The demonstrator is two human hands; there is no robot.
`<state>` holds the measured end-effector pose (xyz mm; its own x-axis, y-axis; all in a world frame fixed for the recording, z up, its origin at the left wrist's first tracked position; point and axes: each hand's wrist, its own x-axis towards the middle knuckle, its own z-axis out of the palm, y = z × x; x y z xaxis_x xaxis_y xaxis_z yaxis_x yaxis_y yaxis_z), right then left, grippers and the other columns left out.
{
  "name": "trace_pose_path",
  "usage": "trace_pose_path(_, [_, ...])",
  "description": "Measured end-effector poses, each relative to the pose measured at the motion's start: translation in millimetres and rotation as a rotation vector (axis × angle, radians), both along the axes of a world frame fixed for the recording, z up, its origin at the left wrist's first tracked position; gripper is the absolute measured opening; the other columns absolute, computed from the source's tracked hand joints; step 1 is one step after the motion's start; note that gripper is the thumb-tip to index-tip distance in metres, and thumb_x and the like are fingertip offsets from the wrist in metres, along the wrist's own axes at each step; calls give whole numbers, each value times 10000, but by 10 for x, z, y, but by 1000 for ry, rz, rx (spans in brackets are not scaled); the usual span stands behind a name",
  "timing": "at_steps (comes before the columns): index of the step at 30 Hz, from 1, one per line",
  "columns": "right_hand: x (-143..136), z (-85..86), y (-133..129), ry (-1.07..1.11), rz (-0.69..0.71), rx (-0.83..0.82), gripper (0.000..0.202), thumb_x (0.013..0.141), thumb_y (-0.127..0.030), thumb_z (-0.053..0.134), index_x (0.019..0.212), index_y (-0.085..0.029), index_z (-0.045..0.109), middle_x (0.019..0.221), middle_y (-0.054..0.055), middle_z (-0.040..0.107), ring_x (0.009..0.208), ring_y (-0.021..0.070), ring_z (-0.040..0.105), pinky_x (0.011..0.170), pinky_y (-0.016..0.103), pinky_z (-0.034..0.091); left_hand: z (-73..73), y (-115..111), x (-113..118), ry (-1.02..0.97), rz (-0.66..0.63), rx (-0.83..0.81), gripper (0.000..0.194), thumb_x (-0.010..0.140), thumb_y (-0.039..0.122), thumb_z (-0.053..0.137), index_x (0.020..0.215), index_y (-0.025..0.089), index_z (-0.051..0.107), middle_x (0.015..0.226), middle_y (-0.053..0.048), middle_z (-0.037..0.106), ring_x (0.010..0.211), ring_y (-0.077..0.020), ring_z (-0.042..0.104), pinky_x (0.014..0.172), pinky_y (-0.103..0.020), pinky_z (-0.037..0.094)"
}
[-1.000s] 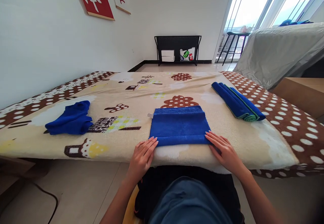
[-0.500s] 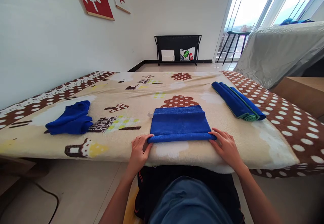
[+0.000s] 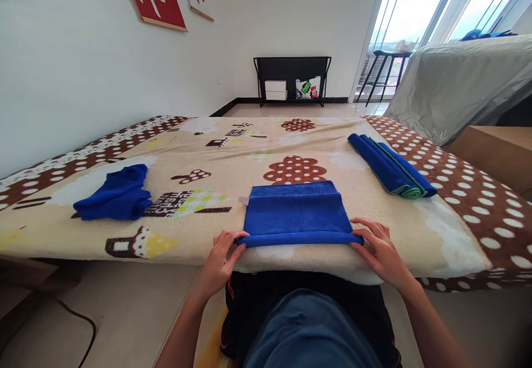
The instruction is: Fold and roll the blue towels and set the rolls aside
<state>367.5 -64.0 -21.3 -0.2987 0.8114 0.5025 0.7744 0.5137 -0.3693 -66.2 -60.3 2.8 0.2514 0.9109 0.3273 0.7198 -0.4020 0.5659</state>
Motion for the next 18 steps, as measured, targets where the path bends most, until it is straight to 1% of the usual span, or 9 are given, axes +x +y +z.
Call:
trace_pose_path(3, [-6, 14, -42, 17, 47, -9, 144, 963, -322, 516, 1042, -240, 603, 1365, 66, 548, 1272, 244, 488, 1021, 428, 354, 46, -58, 12, 4, -25, -42, 265, 1010, 332, 402, 1185, 274, 591, 1091, -18, 657, 1048, -202, 567, 946, -335, 410])
trace_pose_path(6, [-65, 2, -44, 30, 9, -12, 130, 962, -299, 485, 989, -230, 592, 1344, 59, 562, 1255, 244, 493, 999, 426, 359, 42, -67, 50, 62, -18, -41, 312, 1023, 286, 331, 1151, 265, 616, 1026, -11, 672, 971, -189, 585, 898, -340, 396])
trace_pose_path(9, [-140, -22, -32, 39, -76, 20, 141, 953, -281, 463, 972, -228, 592, 1311, 57, 586, 1219, 248, 512, 978, 434, 360, -6, -45, 110, 170, 34, 61, 334, 1007, 216, 329, 1135, 254, 635, 988, -15, 683, 933, -189, 589, 884, -363, 363])
trace_pose_path(12, [-255, -36, -24, 30, -184, 93, 169, 928, -254, 483, 1039, -233, 608, 1284, 64, 608, 1187, 253, 540, 970, 441, 362, -39, -28, 222, 259, 161, 227, 324, 975, 157, 382, 1146, 241, 645, 1039, -45, 689, 989, -219, 583, 913, -404, 329])
trace_pose_path(14, [-410, -37, -28, 43, -249, 175, 248, 906, -189, 487, 1118, -230, 608, 1271, 69, 623, 1179, 245, 558, 985, 443, 360, -33, -30, 369, 285, 262, 331, 316, 951, 117, 418, 1135, 227, 651, 1093, -71, 682, 1031, -242, 580, 937, -432, 315])
trace_pose_path(15, [-520, -35, -34, 54, -260, 216, 299, 895, -146, 479, 1153, -228, 604, 1262, 68, 632, 1178, 237, 567, 996, 440, 358, -24, -33, 473, 290, 289, 374, 320, 939, 95, 428, 1131, 219, 651, 1114, -81, 679, 1049, -250, 581, 946, -442, 315])
trace_pose_path(16, [-651, -34, -43, 61, -246, 246, 350, 885, -107, 466, 1187, -225, 599, 1256, 65, 642, 1183, 227, 574, 1008, 435, 358, -17, -38, 598, 291, 286, 409, 328, 929, 74, 433, 1136, 212, 647, 1130, -88, 676, 1066, -253, 583, 954, -446, 321])
trace_pose_path(17, [-796, -33, -53, 60, -207, 263, 397, 879, -77, 451, 1219, -221, 593, 1256, 63, 650, 1193, 219, 577, 1019, 430, 358, -14, -42, 739, 292, 249, 436, 339, 924, 58, 433, 1150, 204, 640, 1142, -92, 675, 1084, -252, 587, 962, -445, 333])
trace_pose_path(18, [-947, -32, -62, 52, -150, 266, 430, 876, -59, 437, 1247, -217, 589, 1260, 61, 655, 1208, 215, 576, 1032, 426, 359, -18, -43, 888, 289, 182, 460, 347, 925, 51, 429, 1168, 194, 631, 1147, -94, 677, 1098, -247, 591, 969, -437, 350])
